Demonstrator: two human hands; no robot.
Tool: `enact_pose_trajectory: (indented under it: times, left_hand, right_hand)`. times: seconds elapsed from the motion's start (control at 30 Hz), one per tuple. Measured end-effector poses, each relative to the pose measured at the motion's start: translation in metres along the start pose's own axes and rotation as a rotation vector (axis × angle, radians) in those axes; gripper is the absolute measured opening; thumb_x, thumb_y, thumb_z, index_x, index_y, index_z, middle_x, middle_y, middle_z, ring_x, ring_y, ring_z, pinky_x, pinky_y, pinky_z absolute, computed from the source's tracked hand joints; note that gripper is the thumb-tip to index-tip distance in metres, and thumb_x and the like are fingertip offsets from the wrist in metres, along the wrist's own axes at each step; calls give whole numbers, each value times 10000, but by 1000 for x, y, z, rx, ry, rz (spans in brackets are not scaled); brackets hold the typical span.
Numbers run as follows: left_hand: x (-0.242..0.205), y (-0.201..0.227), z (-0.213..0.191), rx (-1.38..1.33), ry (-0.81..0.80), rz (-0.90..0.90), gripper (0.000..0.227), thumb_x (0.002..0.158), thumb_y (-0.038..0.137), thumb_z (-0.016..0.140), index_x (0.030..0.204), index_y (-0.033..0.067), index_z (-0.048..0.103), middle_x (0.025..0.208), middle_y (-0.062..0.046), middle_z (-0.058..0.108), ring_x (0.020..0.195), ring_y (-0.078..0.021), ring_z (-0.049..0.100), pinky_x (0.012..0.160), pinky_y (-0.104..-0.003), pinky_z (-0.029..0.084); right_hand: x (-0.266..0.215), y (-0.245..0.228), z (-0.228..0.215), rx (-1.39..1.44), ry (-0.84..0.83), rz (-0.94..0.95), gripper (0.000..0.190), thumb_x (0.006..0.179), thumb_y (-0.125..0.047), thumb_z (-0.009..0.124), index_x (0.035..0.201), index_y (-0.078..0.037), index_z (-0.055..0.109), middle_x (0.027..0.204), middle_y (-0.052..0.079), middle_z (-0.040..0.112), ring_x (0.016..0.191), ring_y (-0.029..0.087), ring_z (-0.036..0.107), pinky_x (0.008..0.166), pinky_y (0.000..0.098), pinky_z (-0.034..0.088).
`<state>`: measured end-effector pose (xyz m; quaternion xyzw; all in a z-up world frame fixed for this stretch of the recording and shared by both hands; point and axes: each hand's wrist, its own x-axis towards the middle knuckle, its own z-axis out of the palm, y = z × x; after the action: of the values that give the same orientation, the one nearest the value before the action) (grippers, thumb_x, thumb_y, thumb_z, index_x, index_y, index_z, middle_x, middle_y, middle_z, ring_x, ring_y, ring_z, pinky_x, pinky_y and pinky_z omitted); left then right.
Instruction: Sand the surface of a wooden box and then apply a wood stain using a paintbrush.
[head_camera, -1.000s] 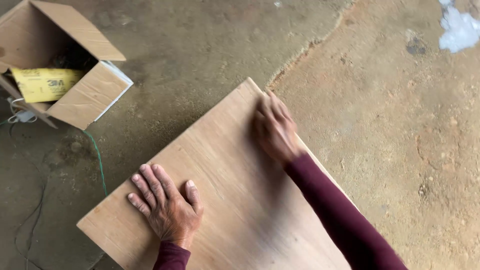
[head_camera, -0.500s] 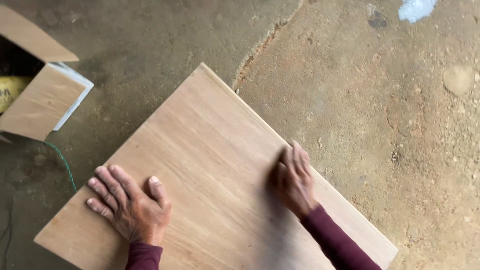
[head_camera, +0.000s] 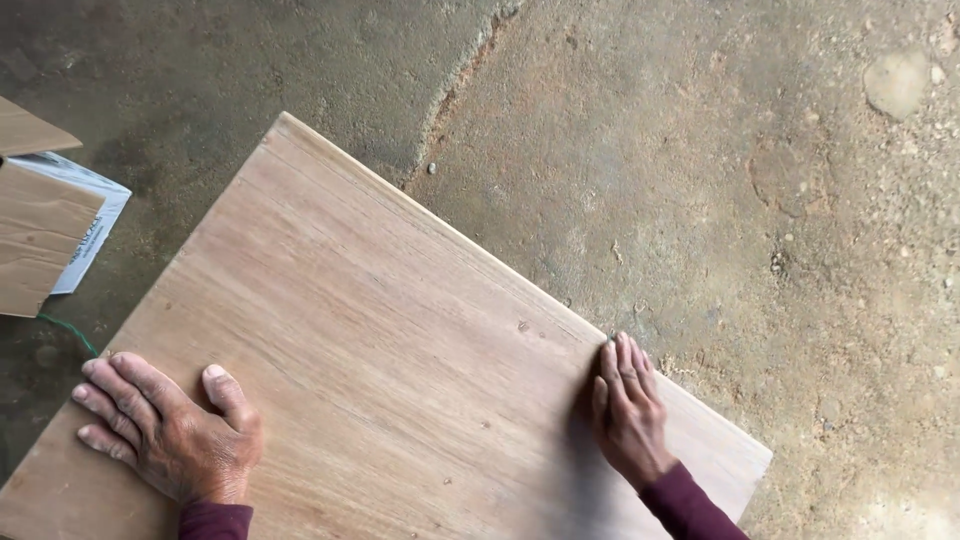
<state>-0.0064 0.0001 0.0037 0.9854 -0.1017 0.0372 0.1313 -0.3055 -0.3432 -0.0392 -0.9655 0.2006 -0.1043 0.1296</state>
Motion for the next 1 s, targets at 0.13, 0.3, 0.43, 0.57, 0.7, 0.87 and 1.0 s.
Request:
enact_pose_trajectory:
  times: [0.13, 0.3, 0.43, 0.57, 0.7, 0.87, 1.0]
  left_hand:
    - [2, 1, -1, 17, -9, -33, 832, 1085, 443, 438, 1650, -137, 251, 1729, -361, 192, 1621, -515, 103, 1280, -685, 36]
    - [-3, 10, -5, 19, -32, -47, 848, 1070, 448, 421, 1652, -133, 211, 1738, -350, 152, 1629, -496, 70, 1287, -669, 17]
    - [-1, 26, 2, 19, -50, -168, 910, 1065, 517, 377, 1651, -133, 125, 1735, -338, 53, 1609, -472, -1, 1251, -669, -23]
    - [-4, 75, 23, 26, -134, -108, 971, 1014, 582, 390, 1648, -102, 121, 1709, -333, 15, 1584, -470, -29, 1243, -660, -29]
    - [-7, 102, 30, 40, -129, 104, 941, 1026, 554, 423, 1653, -102, 173, 1719, -359, 73, 1603, -511, 16, 1259, -679, -5]
    - [-8, 100, 30, 54, -92, 163, 928, 1038, 546, 466, 1649, -105, 212, 1717, -371, 132, 1603, -533, 73, 1260, -694, 32]
    - [-8, 102, 28, 43, -86, 150, 930, 1027, 537, 473, 1645, -110, 220, 1711, -378, 142, 1600, -534, 82, 1256, -699, 40]
  right_hand:
    - [59, -31, 52, 43, 92, -78, 523, 1060, -160, 456, 1478, 156, 449, 1527, 362, 466, 1458, 430, 440, 1219, 525, 351]
    - [97, -50, 22, 187, 78, -93, 492, 1063, -178, 483, 1484, 73, 455, 1544, 299, 458, 1446, 425, 460, 1230, 525, 351]
    - [-23, 46, 10, 213, -44, -48, 507, 1024, -159, 446, 1491, 36, 469, 1552, 279, 467, 1408, 406, 485, 1157, 561, 379]
    - [-60, 65, 5, 184, -63, 125, 465, 1063, -206, 440, 1501, -52, 462, 1551, 208, 489, 1445, 381, 484, 1117, 501, 424]
    - [29, 7, 46, 210, 71, -17, 496, 1081, -184, 457, 1521, 44, 432, 1544, 267, 477, 1450, 394, 481, 1235, 556, 353]
    - [83, -36, 28, 297, 123, -65, 478, 1081, -169, 494, 1511, 31, 442, 1558, 248, 468, 1445, 383, 494, 1239, 529, 377]
    - [-33, 56, 9, 206, 21, -9, 475, 1040, -133, 483, 1473, 63, 495, 1541, 260, 496, 1413, 374, 499, 1179, 525, 416]
